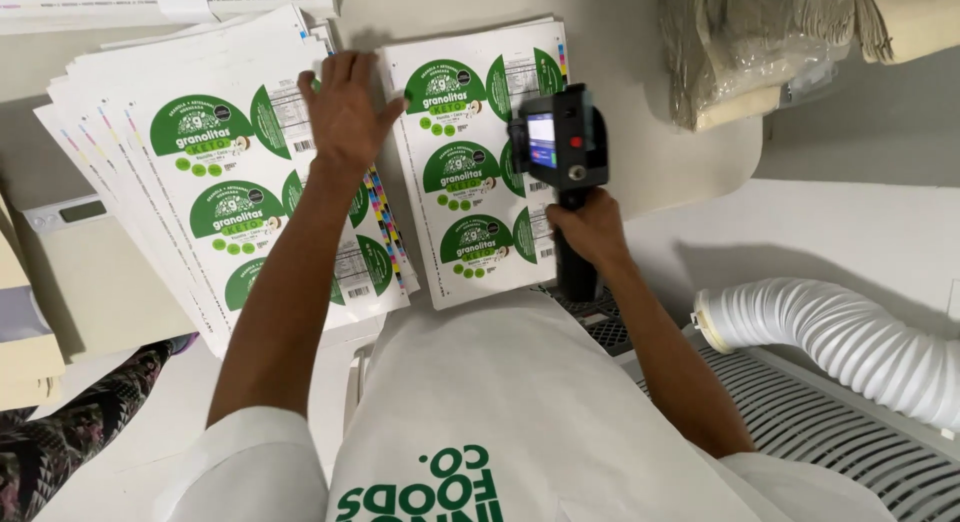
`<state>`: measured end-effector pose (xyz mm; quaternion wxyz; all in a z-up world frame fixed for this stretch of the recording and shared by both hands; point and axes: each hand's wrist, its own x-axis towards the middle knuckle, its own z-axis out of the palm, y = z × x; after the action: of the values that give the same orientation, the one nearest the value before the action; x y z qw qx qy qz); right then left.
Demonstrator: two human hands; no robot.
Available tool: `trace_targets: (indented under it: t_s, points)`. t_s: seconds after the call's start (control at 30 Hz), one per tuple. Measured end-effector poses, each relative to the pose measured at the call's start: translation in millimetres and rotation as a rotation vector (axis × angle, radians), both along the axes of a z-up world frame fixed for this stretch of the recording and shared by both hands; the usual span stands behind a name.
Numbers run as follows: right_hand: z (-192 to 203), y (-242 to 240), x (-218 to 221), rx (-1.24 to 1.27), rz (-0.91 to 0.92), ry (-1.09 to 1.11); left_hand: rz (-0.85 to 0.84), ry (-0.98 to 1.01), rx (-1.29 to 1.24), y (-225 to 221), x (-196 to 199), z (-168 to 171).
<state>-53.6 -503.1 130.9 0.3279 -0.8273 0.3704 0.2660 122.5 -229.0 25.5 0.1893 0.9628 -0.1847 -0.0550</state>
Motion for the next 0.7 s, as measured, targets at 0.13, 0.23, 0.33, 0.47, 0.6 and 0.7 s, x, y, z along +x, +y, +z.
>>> trace_targets:
  t_s: [0.13,0.23,0.33,0.47,0.6,0.7]
  points:
    - [0,20,19,0.038,0.031,0.021,-0.021,0.020,0.021,-20,27,-24]
    - [-4,20,24,0.036,0.018,0.049,-0.029,0.078,0.154,-27,36,-31]
    - [-15,3,24,0.036,0.030,0.069,-0.016,0.065,0.182,-28,38,-26]
    - [-5,-25,27,-0.023,-0.042,0.071,-0.005,0.143,0.174,-28,44,-22]
    - [23,-33,46,-0.017,-0.119,0.031,-0.005,0.091,0.178,-29,45,-28]
    - [30,-27,72,0.033,-0.087,-0.018,-0.019,0.044,0.220,-32,43,-22]
